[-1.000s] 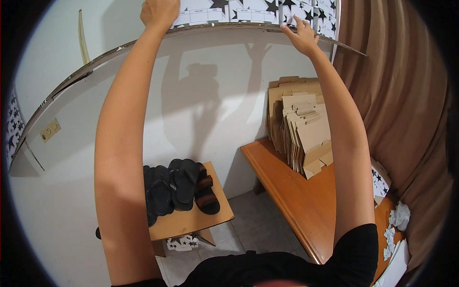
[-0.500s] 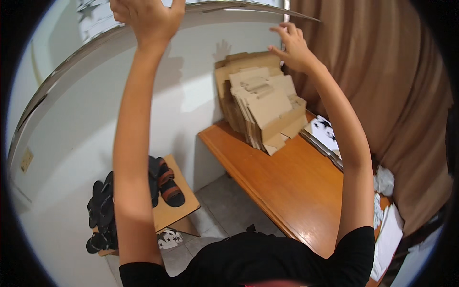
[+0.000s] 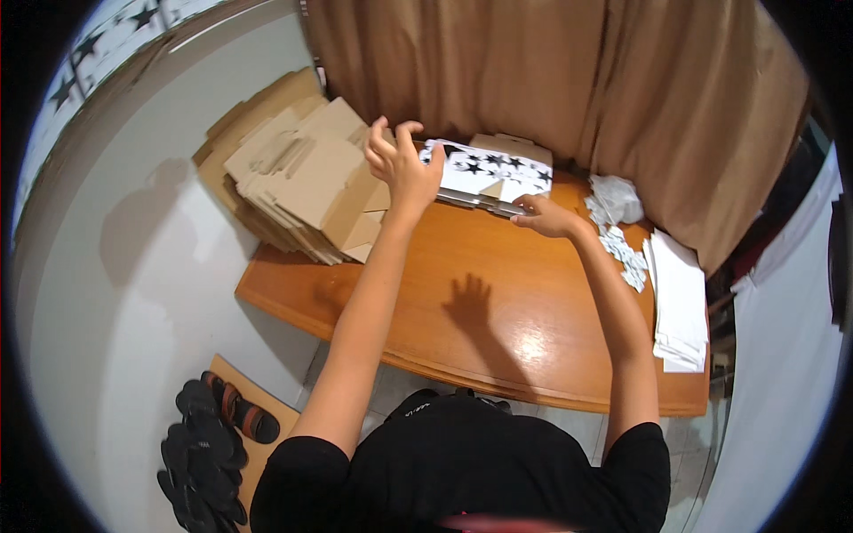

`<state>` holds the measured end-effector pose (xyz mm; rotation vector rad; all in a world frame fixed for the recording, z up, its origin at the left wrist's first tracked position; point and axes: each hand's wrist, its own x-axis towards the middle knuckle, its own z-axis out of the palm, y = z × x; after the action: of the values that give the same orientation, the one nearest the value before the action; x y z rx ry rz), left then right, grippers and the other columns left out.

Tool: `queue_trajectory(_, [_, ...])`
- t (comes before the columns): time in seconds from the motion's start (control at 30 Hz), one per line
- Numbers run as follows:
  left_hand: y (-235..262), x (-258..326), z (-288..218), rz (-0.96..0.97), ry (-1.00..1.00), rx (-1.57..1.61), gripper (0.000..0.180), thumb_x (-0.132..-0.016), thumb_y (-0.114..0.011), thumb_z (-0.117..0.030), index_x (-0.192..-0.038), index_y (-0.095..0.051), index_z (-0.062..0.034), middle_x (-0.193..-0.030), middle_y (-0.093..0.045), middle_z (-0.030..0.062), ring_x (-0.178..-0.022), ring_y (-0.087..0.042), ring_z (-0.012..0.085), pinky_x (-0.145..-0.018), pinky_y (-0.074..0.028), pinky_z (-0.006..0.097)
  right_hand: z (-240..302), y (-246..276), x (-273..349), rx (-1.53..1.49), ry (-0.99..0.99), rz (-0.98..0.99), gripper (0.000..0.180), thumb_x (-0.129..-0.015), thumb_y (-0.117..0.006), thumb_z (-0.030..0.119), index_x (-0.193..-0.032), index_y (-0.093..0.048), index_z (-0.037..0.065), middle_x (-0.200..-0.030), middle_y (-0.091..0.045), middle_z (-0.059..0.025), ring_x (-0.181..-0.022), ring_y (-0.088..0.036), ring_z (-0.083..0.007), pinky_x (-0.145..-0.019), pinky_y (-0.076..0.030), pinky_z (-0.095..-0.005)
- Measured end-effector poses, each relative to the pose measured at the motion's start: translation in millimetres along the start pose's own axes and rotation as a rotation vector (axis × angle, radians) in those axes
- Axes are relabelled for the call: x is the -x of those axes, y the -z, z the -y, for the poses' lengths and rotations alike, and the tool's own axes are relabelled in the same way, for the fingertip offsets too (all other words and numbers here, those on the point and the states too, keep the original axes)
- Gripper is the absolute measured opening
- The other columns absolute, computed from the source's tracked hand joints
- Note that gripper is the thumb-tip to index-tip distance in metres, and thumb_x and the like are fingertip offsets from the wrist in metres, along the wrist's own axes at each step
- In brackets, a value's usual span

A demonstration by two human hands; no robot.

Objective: Packing pairs of sandals into branded shoeboxes with tissue paper and placing them on a shelf.

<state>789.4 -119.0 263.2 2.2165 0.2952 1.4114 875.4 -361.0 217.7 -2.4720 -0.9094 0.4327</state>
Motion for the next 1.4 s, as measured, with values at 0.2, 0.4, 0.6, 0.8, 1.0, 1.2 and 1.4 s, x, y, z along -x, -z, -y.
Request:
queue_trajectory(0.2, [-95.9, 70.5, 23.1, 0.693, 0.19, -0.022, 0.048, -0.075, -0.065, -0.038, -0.113, -0.05, -0.012, -0.139, -0.014, 0.0212, -0.13, -0.005, 0.0427, -0.101, -0.013, 0.06, -77.6, -50.4, 5.8, -0.237, -0.172, -0.108, 0.056, -0.085, -0.059, 0.039, -0.125, -0.047, 0.002, -0.123, -0.049, -0.023, -0.113, -0.049, -0.031, -0.092, -0.042, -0.0384])
queue_trajectory(0.4, [-154.9, 95.0, 46.5, 1.257, 0.226, -0.188, 0.066, -0.078, -0.059, -0.048, -0.133, -0.043, -0.0144, -0.149, 0.0, 0.0193, -0.135, 0.011, 0.0407, -0.105, -0.006, 0.06, -126.0, -82.9, -33.0, -0.339, -0.231, -0.19, 0.061, -0.084, -0.06, 0.039, -0.125, -0.045, -0.002, -0.123, -0.05, -0.0215, -0.116, -0.047, -0.0303, -0.096, -0.039, -0.0372])
queue_trajectory(0.6, [-221.8, 102.5, 98.8, 1.229, 0.045, -0.267, 0.056, -0.082, -0.058, -0.025, -0.133, -0.038, -0.0117, -0.148, -0.012, 0.0139, -0.137, -0.003, 0.0361, -0.107, -0.012, 0.056, -142.5, -106.2, -86.7, -0.38, -0.26, -0.382, 0.053, -0.083, -0.063, 0.03, -0.121, -0.047, -0.003, -0.121, -0.051, -0.0202, -0.106, -0.053, -0.0272, -0.09, -0.043, -0.0362])
queue_trajectory(0.8, [-283.6, 94.9, 143.9, 0.998, -0.159, -0.286, 0.056, -0.082, -0.056, -0.007, -0.134, -0.035, -0.0127, -0.145, -0.022, 0.0114, -0.135, -0.017, 0.0326, -0.106, -0.018, 0.055, -146.0, -153.7, -92.8, -0.761, -0.303, -0.465, 0.046, -0.084, -0.063, 0.022, -0.12, -0.047, -0.001, -0.106, -0.057, -0.0195, -0.09, -0.059, -0.0224, -0.077, -0.049, -0.0318])
queue_trajectory(1.0, [-305.0, 75.7, 152.4, 1.16, -0.24, -0.345, 0.054, -0.08, -0.064, -0.025, -0.129, -0.042, -0.0216, -0.14, -0.032, 0.0088, -0.127, -0.028, 0.0409, -0.093, -0.026, 0.07, -161.1, -189.6, -75.8, -0.921, -0.387, -0.454, 0.036, -0.087, -0.057, 0.014, -0.118, -0.047, -0.002, -0.103, -0.058, -0.0141, -0.082, -0.059, -0.0186, -0.07, -0.049, -0.0284])
queue_trajectory(1.2, [-308.1, 61.2, 146.3, 0.947, -0.482, -0.383, 0.024, -0.079, -0.056, -0.01, -0.103, -0.057, -0.0063, -0.11, -0.057, 0.0107, -0.106, -0.053, 0.0399, -0.081, -0.043, 0.06, -151.3, -189.8, -58.0, -1.044, -0.52, -0.549, 0.032, -0.088, -0.055, 0.012, -0.117, -0.048, 0.002, -0.097, -0.059, -0.0093, -0.08, -0.06, -0.0156, -0.061, -0.049, -0.0264])
queue_trajectory(1.4, [-283.3, 16.2, 89.6, 1.017, -0.459, -0.129, 0.016, -0.076, -0.058, -0.016, -0.082, -0.066, -0.003, -0.079, -0.064, 0.0212, -0.076, -0.064, 0.036, -0.068, -0.052, 0.045, -149.4, -197.5, -45.3, -1.229, -0.459, -0.639, 0.035, -0.089, -0.054, 0.013, -0.12, -0.045, 0.0, -0.104, -0.054, -0.0125, -0.081, -0.062, -0.0203, -0.065, -0.053, -0.0318])
